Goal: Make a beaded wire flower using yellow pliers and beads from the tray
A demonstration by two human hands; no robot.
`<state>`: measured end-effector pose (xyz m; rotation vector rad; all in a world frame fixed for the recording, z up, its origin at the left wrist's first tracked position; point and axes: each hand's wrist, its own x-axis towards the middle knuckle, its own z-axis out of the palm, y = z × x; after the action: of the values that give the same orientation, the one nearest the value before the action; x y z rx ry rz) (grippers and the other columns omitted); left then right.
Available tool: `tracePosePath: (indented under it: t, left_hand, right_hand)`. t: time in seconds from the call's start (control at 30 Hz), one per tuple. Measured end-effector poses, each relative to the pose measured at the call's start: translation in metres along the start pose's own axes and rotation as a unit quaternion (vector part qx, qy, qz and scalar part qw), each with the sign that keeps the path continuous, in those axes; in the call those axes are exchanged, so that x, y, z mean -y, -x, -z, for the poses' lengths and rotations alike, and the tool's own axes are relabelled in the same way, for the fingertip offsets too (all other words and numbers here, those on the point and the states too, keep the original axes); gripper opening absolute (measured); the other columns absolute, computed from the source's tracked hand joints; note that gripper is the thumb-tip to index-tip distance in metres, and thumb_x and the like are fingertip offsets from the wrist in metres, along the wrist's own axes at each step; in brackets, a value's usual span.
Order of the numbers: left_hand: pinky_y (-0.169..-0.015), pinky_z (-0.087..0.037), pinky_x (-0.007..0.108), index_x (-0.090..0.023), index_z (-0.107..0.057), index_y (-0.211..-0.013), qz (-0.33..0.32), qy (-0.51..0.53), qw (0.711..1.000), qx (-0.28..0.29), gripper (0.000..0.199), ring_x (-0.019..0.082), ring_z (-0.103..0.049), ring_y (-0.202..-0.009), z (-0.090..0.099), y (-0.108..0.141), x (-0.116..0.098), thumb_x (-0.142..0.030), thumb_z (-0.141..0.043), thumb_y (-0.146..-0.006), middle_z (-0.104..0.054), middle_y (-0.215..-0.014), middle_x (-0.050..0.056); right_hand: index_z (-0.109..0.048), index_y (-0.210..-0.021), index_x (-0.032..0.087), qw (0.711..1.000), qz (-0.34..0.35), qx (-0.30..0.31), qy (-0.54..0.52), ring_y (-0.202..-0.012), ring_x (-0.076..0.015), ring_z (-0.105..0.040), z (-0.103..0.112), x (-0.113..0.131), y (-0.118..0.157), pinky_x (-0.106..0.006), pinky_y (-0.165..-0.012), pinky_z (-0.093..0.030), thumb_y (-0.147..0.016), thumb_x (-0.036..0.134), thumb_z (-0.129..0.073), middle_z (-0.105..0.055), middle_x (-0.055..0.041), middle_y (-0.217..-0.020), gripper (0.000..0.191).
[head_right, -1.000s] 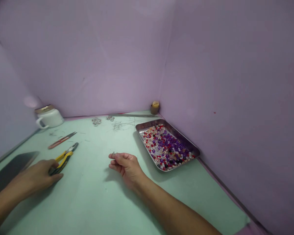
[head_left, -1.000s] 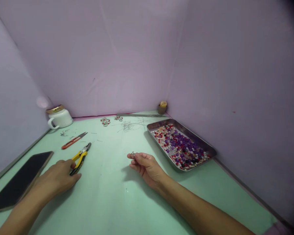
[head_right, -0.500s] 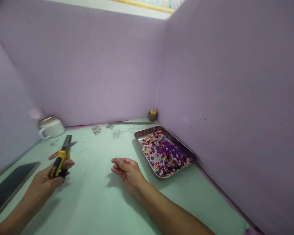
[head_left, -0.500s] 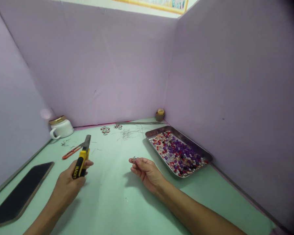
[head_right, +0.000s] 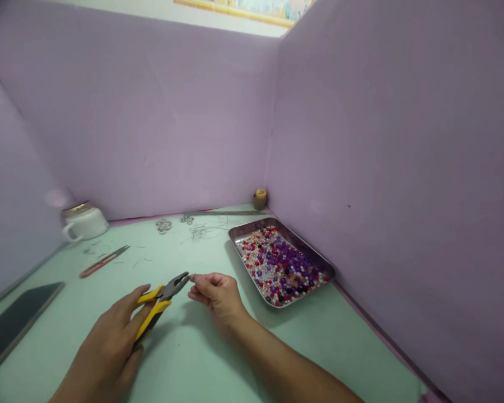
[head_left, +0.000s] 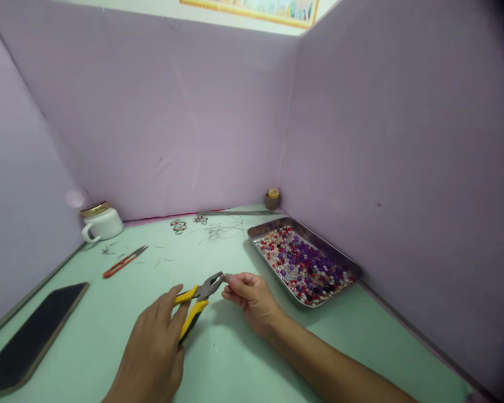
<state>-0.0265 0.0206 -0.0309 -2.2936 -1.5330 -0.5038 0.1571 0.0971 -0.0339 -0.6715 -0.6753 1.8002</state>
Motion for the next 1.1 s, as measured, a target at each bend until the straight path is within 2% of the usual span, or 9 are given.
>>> tracePosePath:
  t: [0.2, 0.47, 0.63, 0.77, 0.8, 0.87, 0.93, 1.0, 1.1]
  left_hand:
    - [-0.075, -0.043, 0.05, -0.006, -0.059, -0.097, -0.045, -0.113, 0.992, -0.04, 0.045, 0.037, -0.048, -0.097, 0.006, -0.008, -0.009, 0.002, -0.045, -0.055, -0.042, -0.12, 0.025]
    - [-0.063, -0.046, 0.041, -0.006, -0.06, -0.092, -0.058, -0.161, 0.983, -0.063, 0.042, 0.033, -0.052, -0.091, 0.006, -0.006, -0.008, 0.004, -0.041, -0.056, -0.052, -0.108, 0.023]
    - [-0.056, -0.047, 0.036, -0.008, -0.056, -0.091, -0.054, -0.151, 0.984, -0.073, 0.039, 0.029, -0.055, -0.081, 0.002, -0.004, -0.009, 0.003, -0.039, -0.058, -0.054, -0.101, 0.022]
    - [-0.061, -0.049, 0.036, -0.014, -0.052, -0.092, -0.025, -0.074, 0.995, -0.067, 0.039, 0.027, -0.056, -0.084, -0.003, 0.0, -0.004, 0.001, -0.037, -0.06, -0.052, -0.104, 0.018]
    - [-0.063, -0.049, 0.035, -0.016, -0.05, -0.094, -0.012, -0.023, 0.999, -0.045, 0.04, 0.026, -0.056, -0.085, -0.002, 0.001, -0.003, 0.001, -0.037, -0.06, -0.052, -0.106, 0.016]
    - [-0.066, -0.049, 0.03, -0.02, -0.047, -0.098, 0.02, 0.122, 0.991, 0.045, 0.043, 0.022, -0.056, -0.085, 0.004, -0.001, -0.003, -0.001, -0.037, -0.061, -0.051, -0.107, 0.011]
    - [-0.068, -0.048, 0.027, -0.023, -0.046, -0.094, 0.071, 0.289, 0.941, 0.16, 0.035, 0.018, -0.055, -0.08, 0.012, -0.004, -0.004, -0.004, -0.038, -0.065, -0.055, -0.096, 0.006]
    - [-0.063, -0.047, 0.027, -0.023, -0.048, -0.081, 0.15, 0.421, 0.864, 0.231, 0.022, 0.016, -0.054, -0.07, 0.019, -0.007, -0.006, -0.008, -0.041, -0.066, -0.057, -0.078, 0.002]
    - [-0.054, -0.047, 0.029, -0.021, -0.053, -0.078, 0.229, 0.622, 0.697, 0.274, 0.025, 0.019, -0.058, -0.071, 0.025, -0.011, -0.007, -0.012, -0.05, -0.056, -0.06, -0.087, 0.004]
  right_hand:
    - [-0.067, -0.065, 0.009, 0.999, 0.019, -0.009, 0.046, -0.054, -0.0096, -0.058, 0.0, -0.002, 0.0, -0.027, -0.064, -0.052, -0.049, 0.029, -0.078, -0.065, -0.0039, -0.062, 0.028]
    - [-0.067, -0.058, 0.011, 0.992, 0.045, -0.035, 0.115, -0.055, -0.0121, -0.06, -0.007, 0.005, 0.004, -0.028, -0.062, -0.051, -0.046, 0.024, -0.077, -0.068, -0.008, -0.077, 0.02]
    - [-0.068, -0.061, 0.012, 0.992, 0.037, -0.042, 0.115, -0.051, -0.0121, -0.06, -0.008, 0.005, 0.005, -0.029, -0.061, -0.051, -0.046, 0.025, -0.077, -0.067, -0.0048, -0.063, 0.022]
    - [-0.067, -0.062, 0.011, 0.993, 0.037, -0.028, 0.111, -0.051, -0.0121, -0.059, -0.006, 0.004, 0.004, -0.03, -0.062, -0.051, -0.047, 0.028, -0.077, -0.065, -0.0038, -0.059, 0.025]
    - [-0.067, -0.062, 0.011, 0.993, 0.038, -0.022, 0.112, -0.051, -0.0121, -0.059, -0.006, 0.003, 0.004, -0.03, -0.062, -0.051, -0.047, 0.028, -0.077, -0.065, -0.004, -0.06, 0.025]
    - [-0.067, -0.062, 0.011, 0.992, 0.04, -0.014, 0.116, -0.051, -0.0121, -0.059, -0.005, 0.002, 0.004, -0.029, -0.062, -0.051, -0.047, 0.028, -0.077, -0.066, -0.0044, -0.062, 0.025]
    - [-0.067, -0.063, 0.011, 0.992, 0.04, -0.012, 0.122, -0.052, -0.0122, -0.06, -0.004, 0.001, 0.005, -0.029, -0.061, -0.051, -0.047, 0.028, -0.077, -0.066, -0.0043, -0.062, 0.025]
    - [-0.067, -0.063, 0.011, 0.991, 0.04, -0.013, 0.126, -0.052, -0.0124, -0.06, -0.004, 0.0, 0.005, -0.028, -0.061, -0.051, -0.048, 0.028, -0.077, -0.065, -0.0039, -0.061, 0.025]
    - [-0.067, -0.065, 0.011, 0.992, 0.037, -0.005, 0.121, -0.052, -0.0122, -0.06, -0.003, -0.001, 0.005, -0.029, -0.061, -0.051, -0.049, 0.029, -0.077, -0.065, -0.0034, -0.059, 0.026]
